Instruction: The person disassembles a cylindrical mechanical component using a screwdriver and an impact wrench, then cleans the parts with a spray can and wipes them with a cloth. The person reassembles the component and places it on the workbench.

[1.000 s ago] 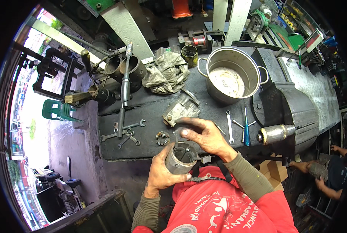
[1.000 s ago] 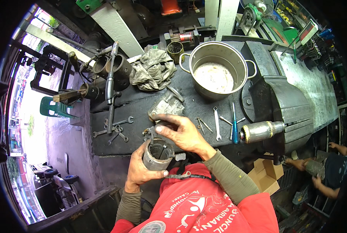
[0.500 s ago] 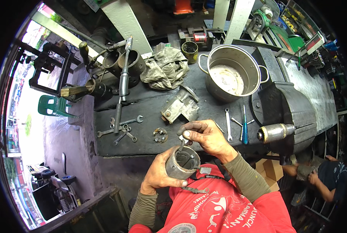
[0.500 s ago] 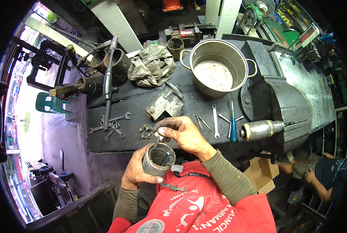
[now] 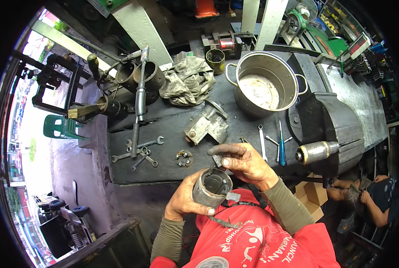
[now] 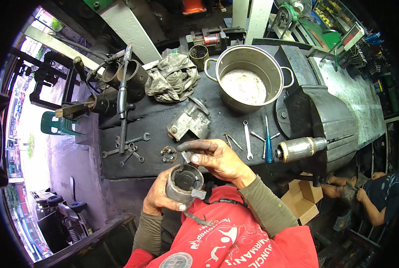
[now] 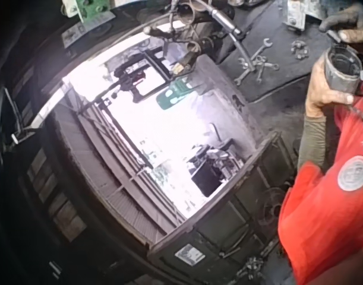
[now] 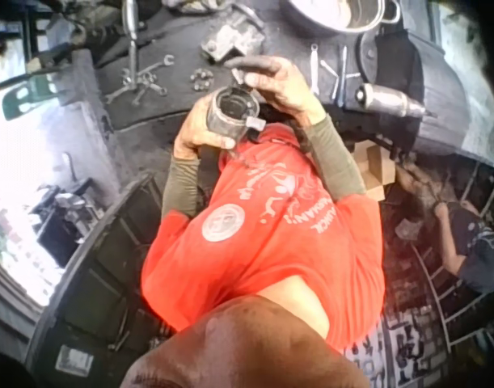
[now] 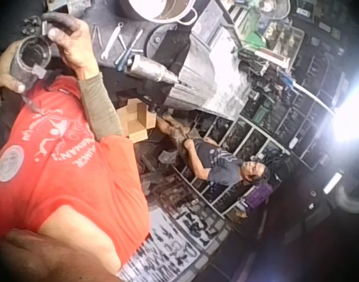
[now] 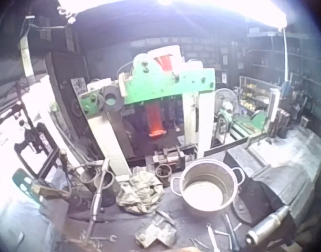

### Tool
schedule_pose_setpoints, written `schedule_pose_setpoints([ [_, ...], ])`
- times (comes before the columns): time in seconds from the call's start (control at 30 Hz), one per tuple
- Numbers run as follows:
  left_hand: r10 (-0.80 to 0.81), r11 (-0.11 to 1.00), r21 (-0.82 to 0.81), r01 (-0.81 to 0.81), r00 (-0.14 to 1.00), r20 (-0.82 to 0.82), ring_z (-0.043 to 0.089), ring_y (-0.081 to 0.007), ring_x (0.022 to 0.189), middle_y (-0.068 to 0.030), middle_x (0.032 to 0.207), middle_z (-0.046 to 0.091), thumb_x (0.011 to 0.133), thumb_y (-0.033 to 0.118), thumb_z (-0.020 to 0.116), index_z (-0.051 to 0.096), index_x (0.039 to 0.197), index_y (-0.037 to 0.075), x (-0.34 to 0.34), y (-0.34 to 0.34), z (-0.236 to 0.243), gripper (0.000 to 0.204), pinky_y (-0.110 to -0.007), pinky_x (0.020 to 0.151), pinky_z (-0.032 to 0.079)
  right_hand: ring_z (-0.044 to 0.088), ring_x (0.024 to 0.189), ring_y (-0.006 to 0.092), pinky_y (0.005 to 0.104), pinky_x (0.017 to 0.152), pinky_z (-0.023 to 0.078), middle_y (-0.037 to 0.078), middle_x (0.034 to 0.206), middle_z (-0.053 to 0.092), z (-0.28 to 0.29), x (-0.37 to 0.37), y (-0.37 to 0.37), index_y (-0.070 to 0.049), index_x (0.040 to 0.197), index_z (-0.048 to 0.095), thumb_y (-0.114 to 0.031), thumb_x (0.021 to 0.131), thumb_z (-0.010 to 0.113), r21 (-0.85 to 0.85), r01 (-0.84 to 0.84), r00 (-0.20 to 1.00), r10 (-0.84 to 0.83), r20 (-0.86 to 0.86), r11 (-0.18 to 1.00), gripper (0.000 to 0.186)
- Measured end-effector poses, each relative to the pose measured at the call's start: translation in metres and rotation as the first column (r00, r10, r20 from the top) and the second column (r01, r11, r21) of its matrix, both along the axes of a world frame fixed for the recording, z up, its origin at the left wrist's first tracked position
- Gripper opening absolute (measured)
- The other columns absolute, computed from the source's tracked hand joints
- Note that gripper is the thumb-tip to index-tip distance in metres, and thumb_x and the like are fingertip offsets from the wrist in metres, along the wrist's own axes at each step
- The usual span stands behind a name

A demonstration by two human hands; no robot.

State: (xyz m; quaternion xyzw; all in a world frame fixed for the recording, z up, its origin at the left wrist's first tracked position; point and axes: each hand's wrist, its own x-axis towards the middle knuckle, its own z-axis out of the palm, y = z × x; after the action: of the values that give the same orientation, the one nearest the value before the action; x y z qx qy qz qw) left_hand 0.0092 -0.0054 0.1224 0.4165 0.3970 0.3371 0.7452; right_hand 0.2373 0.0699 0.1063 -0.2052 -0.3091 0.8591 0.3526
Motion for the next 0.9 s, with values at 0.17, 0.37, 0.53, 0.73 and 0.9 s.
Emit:
schedule_pose_setpoints([
  [0.17,0.126,0.981,-0.175,-0.078,0.951,0.284,0.073,-0.0329,0.101,-0.0227,0.114,0.073,0.040,0.021,0.090,0.056,0.136,-0.011,0.009,-0.006,-0.009,0.107,-0.042,0.094,0.059,0.070,0.095,0.0095,0.0258,0.086,0.057,0.003,0.105,0.076,0.012,-0.004,0.003,0.003,0.123,0.072,-0.013,0.094,0.084,0.093,0.014,0.982,-0.031,0.184,0.996,0.035],
  [0.37,0.227,0.940,-0.340,0.001,0.744,0.628,0.070,-0.0393,0.090,-0.0318,0.102,0.069,0.046,0.026,0.087,0.052,0.138,-0.015,0.019,-0.014,-0.025,0.107,-0.046,0.084,0.060,0.068,0.080,0.0094,0.0250,0.076,0.057,0.004,0.092,0.075,0.019,-0.014,-0.003,0.003,0.111,0.075,-0.012,0.096,0.080,0.054,0.165,0.952,-0.174,0.254,0.985,0.022],
  [0.53,0.192,0.944,-0.318,0.091,0.633,0.750,0.069,-0.0393,0.095,-0.0321,0.109,0.066,0.050,0.033,0.089,0.041,0.144,-0.014,0.022,-0.017,-0.038,0.115,-0.044,0.084,0.059,0.066,0.072,0.0100,0.0239,0.067,0.054,0.007,0.087,0.075,0.022,-0.017,-0.004,0.003,0.103,0.075,-0.015,0.100,0.076,-0.076,0.228,0.964,-0.214,0.158,0.971,0.018],
  [0.73,0.219,0.943,-0.315,0.104,0.519,0.826,0.067,-0.0399,0.096,-0.0328,0.111,0.063,0.051,0.034,0.089,0.041,0.143,-0.012,0.029,-0.018,-0.050,0.113,-0.046,0.081,0.057,0.065,0.073,0.0096,0.0233,0.067,0.053,0.007,0.088,0.075,0.021,-0.017,-0.004,0.002,0.103,0.075,-0.017,0.102,0.074,-0.116,0.244,0.955,-0.217,0.204,0.963,0.019],
  [0.9,0.277,0.920,-0.390,0.045,0.630,0.726,0.063,-0.0392,0.102,-0.0318,0.117,0.060,0.054,0.039,0.086,0.041,0.144,-0.010,0.020,-0.031,-0.056,0.112,-0.046,0.083,0.056,0.068,0.082,0.0137,0.0298,0.076,0.057,0.008,0.093,0.074,0.021,-0.014,-0.009,0.002,0.111,0.073,-0.023,0.101,0.075,0.040,0.256,0.918,-0.256,0.304,0.966,0.027],
])
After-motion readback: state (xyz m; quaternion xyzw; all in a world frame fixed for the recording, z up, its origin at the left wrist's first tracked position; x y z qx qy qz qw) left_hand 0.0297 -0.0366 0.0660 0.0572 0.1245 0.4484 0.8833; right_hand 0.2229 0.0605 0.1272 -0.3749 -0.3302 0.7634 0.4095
